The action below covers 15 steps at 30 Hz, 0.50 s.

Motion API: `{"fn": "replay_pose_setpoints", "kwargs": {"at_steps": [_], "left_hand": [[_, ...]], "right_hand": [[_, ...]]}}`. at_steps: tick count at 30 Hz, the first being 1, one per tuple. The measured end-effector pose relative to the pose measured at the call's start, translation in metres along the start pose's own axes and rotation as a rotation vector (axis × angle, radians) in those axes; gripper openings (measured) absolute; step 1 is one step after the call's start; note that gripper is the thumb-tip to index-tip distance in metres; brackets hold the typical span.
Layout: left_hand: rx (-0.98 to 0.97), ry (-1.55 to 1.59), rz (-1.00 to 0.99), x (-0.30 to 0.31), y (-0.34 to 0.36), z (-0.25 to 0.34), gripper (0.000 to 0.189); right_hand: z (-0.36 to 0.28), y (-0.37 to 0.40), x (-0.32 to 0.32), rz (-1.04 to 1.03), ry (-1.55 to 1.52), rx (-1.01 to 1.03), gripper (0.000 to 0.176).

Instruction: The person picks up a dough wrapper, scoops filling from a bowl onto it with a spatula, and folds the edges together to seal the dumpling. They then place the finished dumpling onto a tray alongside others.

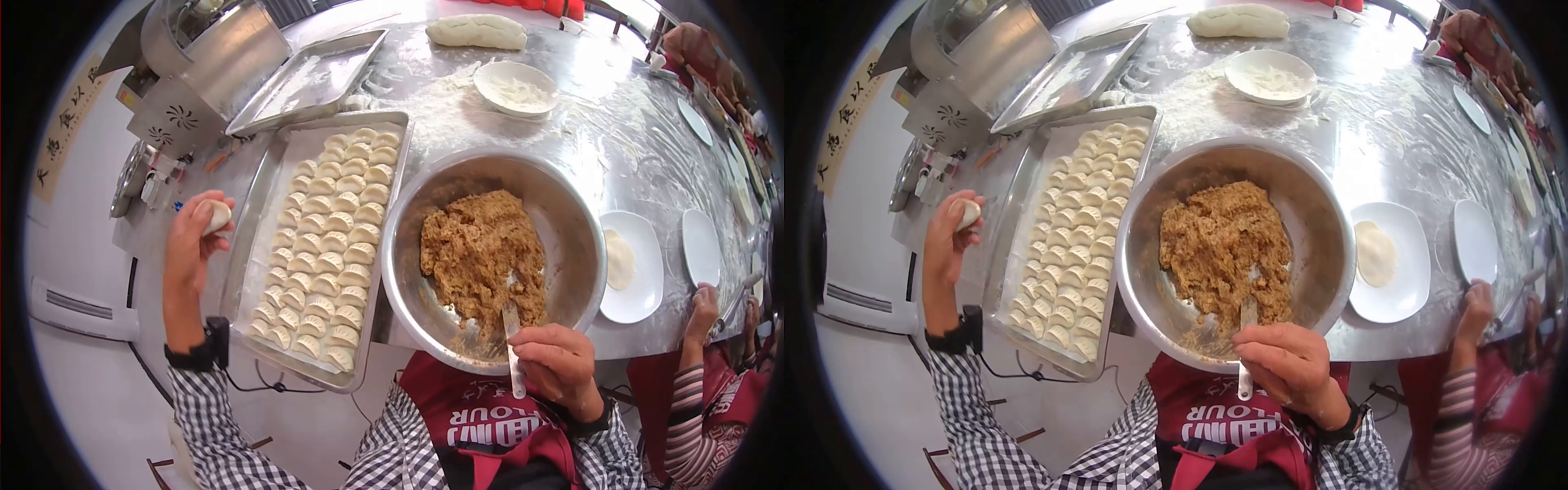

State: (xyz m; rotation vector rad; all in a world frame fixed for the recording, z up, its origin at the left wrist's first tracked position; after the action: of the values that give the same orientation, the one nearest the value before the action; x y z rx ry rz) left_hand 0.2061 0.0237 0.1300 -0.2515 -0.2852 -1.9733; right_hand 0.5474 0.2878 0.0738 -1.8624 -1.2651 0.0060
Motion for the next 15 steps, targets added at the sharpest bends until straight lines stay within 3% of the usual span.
{"fn": "replay_pose_setpoints", "kwargs": {"at_steps": [6, 15], "left_hand": [[-0.010, -0.471, -0.057, 0.005, -0.095, 0.002, 0.024], [-0.142, -0.695, -0.003, -0.029, -0.223, -0.057, 0.026]], "right_hand": [[0.002, -0.002, -0.005, -0.053, 0.022, -0.046, 0.020], [0.006, -0.005, -0.011, -0.090, 0.099, -0.067, 0.017]]}}
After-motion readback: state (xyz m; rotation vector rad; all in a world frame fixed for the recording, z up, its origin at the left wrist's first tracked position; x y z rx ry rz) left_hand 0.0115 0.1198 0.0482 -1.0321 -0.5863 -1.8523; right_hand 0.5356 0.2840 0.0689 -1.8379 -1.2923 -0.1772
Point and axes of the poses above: each hand's wrist, its own y-axis away from the middle knuckle, its own x-axis out of the back of the hand, z = x × y, the point moved 9 cm from there along -y, towards the middle knuckle, and after that the axes turned 5 degrees about x, right-handed, at the moved point
